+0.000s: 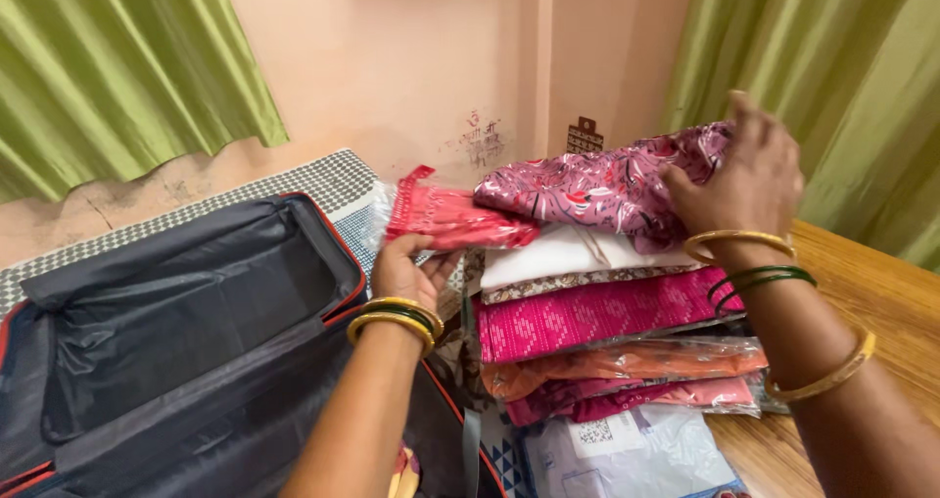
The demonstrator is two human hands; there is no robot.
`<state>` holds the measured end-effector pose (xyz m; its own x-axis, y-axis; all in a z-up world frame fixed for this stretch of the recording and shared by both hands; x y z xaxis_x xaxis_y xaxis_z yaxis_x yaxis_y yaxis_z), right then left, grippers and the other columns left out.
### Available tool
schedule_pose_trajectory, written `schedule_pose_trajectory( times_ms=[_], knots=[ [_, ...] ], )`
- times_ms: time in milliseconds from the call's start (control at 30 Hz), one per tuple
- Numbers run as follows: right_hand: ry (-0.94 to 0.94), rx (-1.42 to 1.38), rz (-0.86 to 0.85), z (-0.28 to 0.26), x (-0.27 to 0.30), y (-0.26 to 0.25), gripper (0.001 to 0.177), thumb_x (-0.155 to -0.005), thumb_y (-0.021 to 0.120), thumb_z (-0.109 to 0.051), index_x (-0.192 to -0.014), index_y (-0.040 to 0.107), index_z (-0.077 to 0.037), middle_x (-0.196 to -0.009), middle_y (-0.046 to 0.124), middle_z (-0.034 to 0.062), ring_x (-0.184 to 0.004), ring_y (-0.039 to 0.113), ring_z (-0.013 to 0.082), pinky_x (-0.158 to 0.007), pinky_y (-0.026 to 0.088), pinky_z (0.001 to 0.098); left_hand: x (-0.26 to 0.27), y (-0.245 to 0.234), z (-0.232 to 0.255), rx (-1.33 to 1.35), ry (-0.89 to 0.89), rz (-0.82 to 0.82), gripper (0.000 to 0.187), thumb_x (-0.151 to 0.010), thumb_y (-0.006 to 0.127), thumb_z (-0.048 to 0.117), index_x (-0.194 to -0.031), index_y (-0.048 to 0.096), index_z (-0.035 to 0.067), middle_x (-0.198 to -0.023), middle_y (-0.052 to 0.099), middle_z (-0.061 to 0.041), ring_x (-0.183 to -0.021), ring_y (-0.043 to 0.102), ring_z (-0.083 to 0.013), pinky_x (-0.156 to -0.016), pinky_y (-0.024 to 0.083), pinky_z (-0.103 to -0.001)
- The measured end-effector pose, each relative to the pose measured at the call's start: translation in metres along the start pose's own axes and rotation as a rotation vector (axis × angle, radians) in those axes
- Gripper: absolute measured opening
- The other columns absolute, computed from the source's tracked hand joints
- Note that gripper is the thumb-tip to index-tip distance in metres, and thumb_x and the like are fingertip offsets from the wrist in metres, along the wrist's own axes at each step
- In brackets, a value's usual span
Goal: The person removes clothes and packaged items from a suitcase, wipes the inside of the suitcase with a cloth, and places clothes and packages into the suitcase.
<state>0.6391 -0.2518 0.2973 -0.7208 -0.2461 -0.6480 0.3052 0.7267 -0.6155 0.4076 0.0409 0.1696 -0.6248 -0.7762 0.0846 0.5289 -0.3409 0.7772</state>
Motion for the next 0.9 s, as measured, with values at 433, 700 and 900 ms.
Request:
schedule_pose_trajectory(
  times_ms=[433,700,900],
  knots=[
    [-0.338,0.322,-0.527,-0.069,0.039,0.065,0.060,-0.098,0.032,-0.060,-0.152,0.041,-0.037,-0.165,0.028,-0.0021,-0.155,0.016,0.0255,-0.121,0.004,0.0625,0.046,-0.044,0.054,0.123,0.199,0.247,0.016,-0.077,0.059,0.001,-0.093,0.054,0.004,-0.090,0.066,-0.009,-0.075,0.070,-0.0247,-0.072,0.065,-0.039],
    [0.180,-0.889,-0.545,-0.096,0.013,0.004,0.076,-0.104,0.027,-0.065,-0.148,0.054,-0.009,-0.136,0.070,0.0215,-0.124,0.067,0.0317,-0.113,0.047,0.0536,0.043,0.017,0.007,0.222,0.078,0.012,0.029,-0.078,0.061,-0.005,-0.106,0.061,0.002,-0.094,0.069,-0.011,-0.078,0.072,-0.0269,-0.070,0.064,-0.036],
    [0.130,-0.948,-0.468,-0.083,-0.015,-0.015,0.074,-0.076,0.070,-0.023,-0.144,0.048,-0.003,-0.127,0.068,0.0243,-0.096,0.074,0.0329,-0.078,0.066,0.0449,0.042,0.106,-0.046,0.167,-0.053,-0.045,0.043,-0.080,0.058,-0.014,-0.121,0.052,-0.005,-0.105,0.071,-0.019,-0.087,0.077,-0.0296,-0.076,0.063,-0.039]
  ],
)
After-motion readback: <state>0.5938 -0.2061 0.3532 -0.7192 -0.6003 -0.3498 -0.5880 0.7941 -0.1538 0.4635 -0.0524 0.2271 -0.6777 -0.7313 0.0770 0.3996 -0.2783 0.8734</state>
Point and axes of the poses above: each hand's wrist, its own x-axis away from the middle knuckle, its own y-axis out of the palm, z = x × y, the point moved 5 cm from there along -x, towards the middle knuckle
